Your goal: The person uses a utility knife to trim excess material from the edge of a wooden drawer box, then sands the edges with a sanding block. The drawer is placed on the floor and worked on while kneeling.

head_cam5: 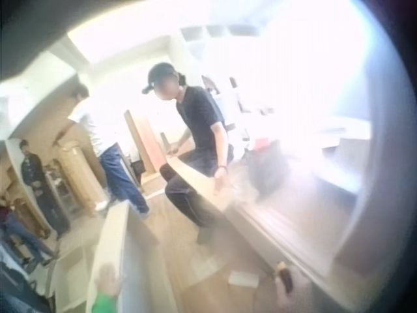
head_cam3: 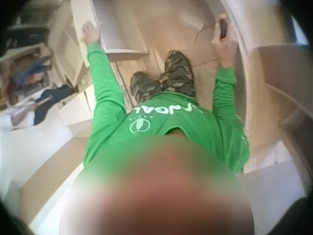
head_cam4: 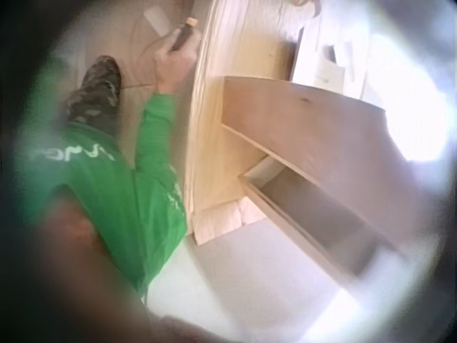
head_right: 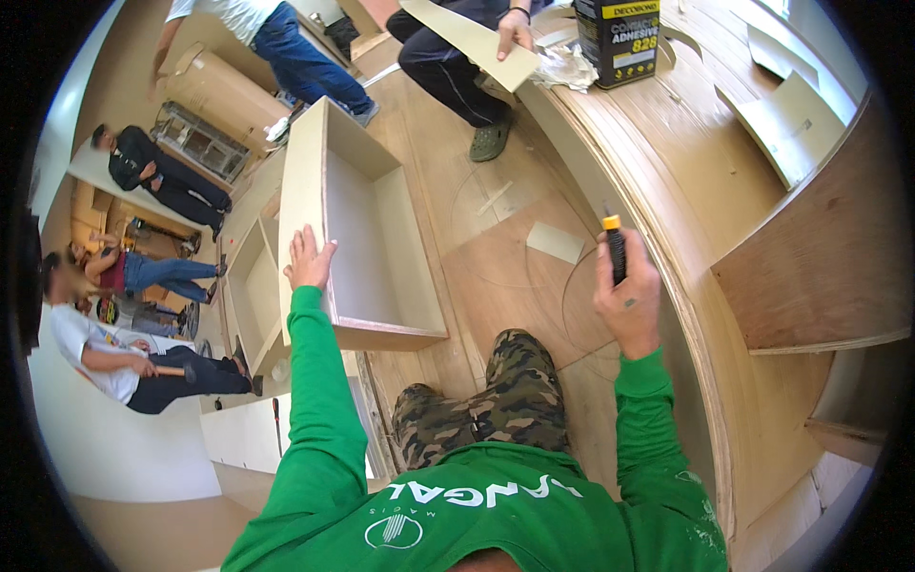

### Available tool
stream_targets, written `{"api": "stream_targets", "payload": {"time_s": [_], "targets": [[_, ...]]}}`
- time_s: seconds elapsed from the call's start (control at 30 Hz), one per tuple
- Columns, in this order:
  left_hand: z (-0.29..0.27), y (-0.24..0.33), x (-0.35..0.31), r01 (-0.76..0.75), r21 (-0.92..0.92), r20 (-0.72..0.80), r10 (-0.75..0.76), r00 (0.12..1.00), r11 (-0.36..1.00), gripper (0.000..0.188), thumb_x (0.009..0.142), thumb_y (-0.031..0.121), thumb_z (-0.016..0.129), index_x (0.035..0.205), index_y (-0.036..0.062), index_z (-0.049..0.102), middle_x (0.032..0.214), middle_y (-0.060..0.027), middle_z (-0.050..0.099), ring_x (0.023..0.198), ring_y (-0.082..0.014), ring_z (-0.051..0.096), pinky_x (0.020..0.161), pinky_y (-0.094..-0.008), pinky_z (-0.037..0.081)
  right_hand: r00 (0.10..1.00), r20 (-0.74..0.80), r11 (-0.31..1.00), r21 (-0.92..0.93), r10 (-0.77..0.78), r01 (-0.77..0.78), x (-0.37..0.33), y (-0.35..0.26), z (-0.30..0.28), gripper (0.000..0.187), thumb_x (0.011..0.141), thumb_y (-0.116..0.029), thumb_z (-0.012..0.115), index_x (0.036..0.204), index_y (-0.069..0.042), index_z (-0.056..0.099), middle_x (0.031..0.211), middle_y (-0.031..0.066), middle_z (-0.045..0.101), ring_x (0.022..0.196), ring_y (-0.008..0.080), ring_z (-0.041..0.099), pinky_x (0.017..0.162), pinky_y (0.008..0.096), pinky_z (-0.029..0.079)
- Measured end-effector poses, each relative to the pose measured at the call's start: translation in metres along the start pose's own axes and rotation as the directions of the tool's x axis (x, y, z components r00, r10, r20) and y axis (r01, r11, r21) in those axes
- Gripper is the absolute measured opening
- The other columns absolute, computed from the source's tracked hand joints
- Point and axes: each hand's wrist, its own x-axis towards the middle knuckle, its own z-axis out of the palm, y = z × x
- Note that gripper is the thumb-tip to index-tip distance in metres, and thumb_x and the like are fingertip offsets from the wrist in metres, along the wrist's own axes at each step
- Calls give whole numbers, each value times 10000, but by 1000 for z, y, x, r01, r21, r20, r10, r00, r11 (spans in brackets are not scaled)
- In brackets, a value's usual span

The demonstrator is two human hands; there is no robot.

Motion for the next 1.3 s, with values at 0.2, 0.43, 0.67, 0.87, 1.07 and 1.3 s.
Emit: {"api": "stream_targets", "payload": {"time_s": [0.2, 0.43, 0.67, 0.87, 1.07, 1.3], "targets": [[-1, -5, -40, -22, -86, -57, 17, 998, 996, 828, 1072, 504, 570, 1773, 186, 267, 1855, -133, 204, 1711, -321, 184, 1330, -649, 166, 982, -121, 871, -487, -142, 66, 21, 17, -33, 330, 994, -143, 730, 1288, -41, 620, 1002, 225, 741, 854, 461, 728, 721, 548, 566], [2, -5, -74, -59, -70, -88, 53, 995, 996, 735, 1125, 431, 498, 1754, 113, 291, 1843, -146, 231, 1701, -331, 212, 1342, -588, 198, 963, -104, 806, -574, -248, 146, 16, 26, -45, 314, 957, -147, 745, 1234, -42, 638, 1033, 200, 703, 972, 435, 708, 798, 556, 556], [-1, -49, -74, -135, -358, -1, 144, 990, 924, 703, 1183, 526, 246, 1738, 109, 359, 1837, -127, 265, 1704, -318, 211, 1353, -532, 196, 985, -118, 804, -593, -123, 29, 17, 32, -41, 280, 954, -241, 754, 1168, -74, 686, 1036, 177, 720, 987, 426, 709, 844, 553, 561], [6, -71, -86, -164, -424, -141, 114, 983, 891, 763, 1177, 587, 170, 1726, 106, 394, 1820, -100, 322, 1697, -266, 239, 1358, -498, 167, 985, -103, 794, -606, -136, 46, 16, 34, -40, 282, 950, -277, 757, 1150, -88, 699, 1027, 180, 737, 978, 426, 719, 843, 564, 561], [4, -65, -88, -150, -466, -130, 101, 986, 872, 857, 1151, 660, 87, 1746, 95, 335, 1813, -121, 332, 1698, -267, 233, 1357, -506, 154, 985, -91, 768, -638, -146, 54, 13, 36, -35, 269, 952, -299, 755, 1126, -100, 703, 1020, 173, 747, 960, 426, 724, 832, 570, 559], [6, -88, -57, -85, -759, 26, 161, 987, 646, 1059, 1052, 863, 129, 1738, 88, 354, 1819, -131, 314, 1696, -347, 210, 1365, -519, 92, 977, -67, 698, -710, -202, 96, 10, 39, -32, 284, 943, -313, 760, 1129, -106, 705, 1007, 165, 751, 963, 412, 724, 844, 554, 559]]}}
